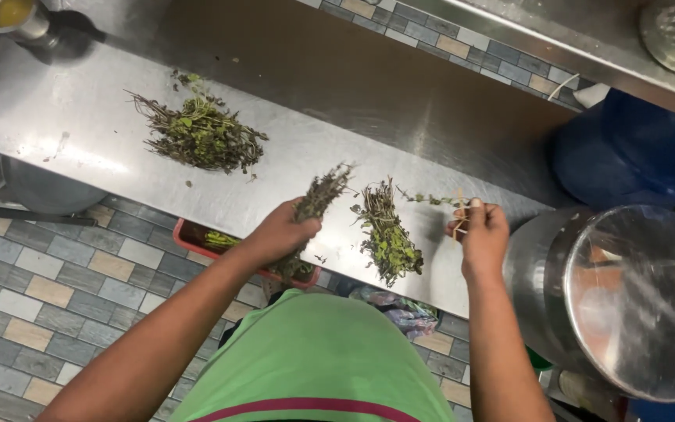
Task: Adding chopped ingredients and leaves to a wet grinder and then sorting bundles of herbs.
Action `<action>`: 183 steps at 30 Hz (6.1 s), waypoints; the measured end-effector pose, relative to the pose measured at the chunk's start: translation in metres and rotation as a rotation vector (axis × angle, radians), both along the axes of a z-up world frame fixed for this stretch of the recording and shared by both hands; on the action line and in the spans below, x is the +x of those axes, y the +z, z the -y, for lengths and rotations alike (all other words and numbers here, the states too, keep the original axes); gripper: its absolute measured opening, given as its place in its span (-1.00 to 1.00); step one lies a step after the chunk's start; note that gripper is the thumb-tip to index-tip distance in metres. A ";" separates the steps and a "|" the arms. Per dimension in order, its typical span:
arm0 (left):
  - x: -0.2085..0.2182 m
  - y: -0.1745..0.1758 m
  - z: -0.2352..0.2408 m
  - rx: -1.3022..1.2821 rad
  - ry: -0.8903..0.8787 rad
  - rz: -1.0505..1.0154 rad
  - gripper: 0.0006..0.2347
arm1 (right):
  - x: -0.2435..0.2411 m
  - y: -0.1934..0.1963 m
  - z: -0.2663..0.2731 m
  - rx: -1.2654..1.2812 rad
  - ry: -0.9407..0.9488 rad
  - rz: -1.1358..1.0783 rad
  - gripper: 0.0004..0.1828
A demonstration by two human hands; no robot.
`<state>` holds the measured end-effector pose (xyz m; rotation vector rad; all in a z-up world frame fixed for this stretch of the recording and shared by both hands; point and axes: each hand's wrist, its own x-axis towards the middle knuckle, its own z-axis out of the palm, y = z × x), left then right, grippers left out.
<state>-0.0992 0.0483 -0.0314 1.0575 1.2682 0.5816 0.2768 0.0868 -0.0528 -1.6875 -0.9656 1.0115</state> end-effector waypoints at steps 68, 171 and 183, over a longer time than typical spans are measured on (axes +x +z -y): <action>0.029 -0.089 -0.045 -0.296 0.307 0.037 -0.23 | -0.090 0.000 0.032 -0.138 0.480 0.609 -0.60; -0.024 -0.106 -0.025 -0.249 0.218 0.050 -0.46 | -0.159 -0.082 -0.011 -0.439 0.256 -0.105 -0.58; -0.008 -0.156 -0.020 -0.112 0.250 0.071 -0.68 | -0.205 -0.066 -0.014 -0.491 0.445 0.548 -0.14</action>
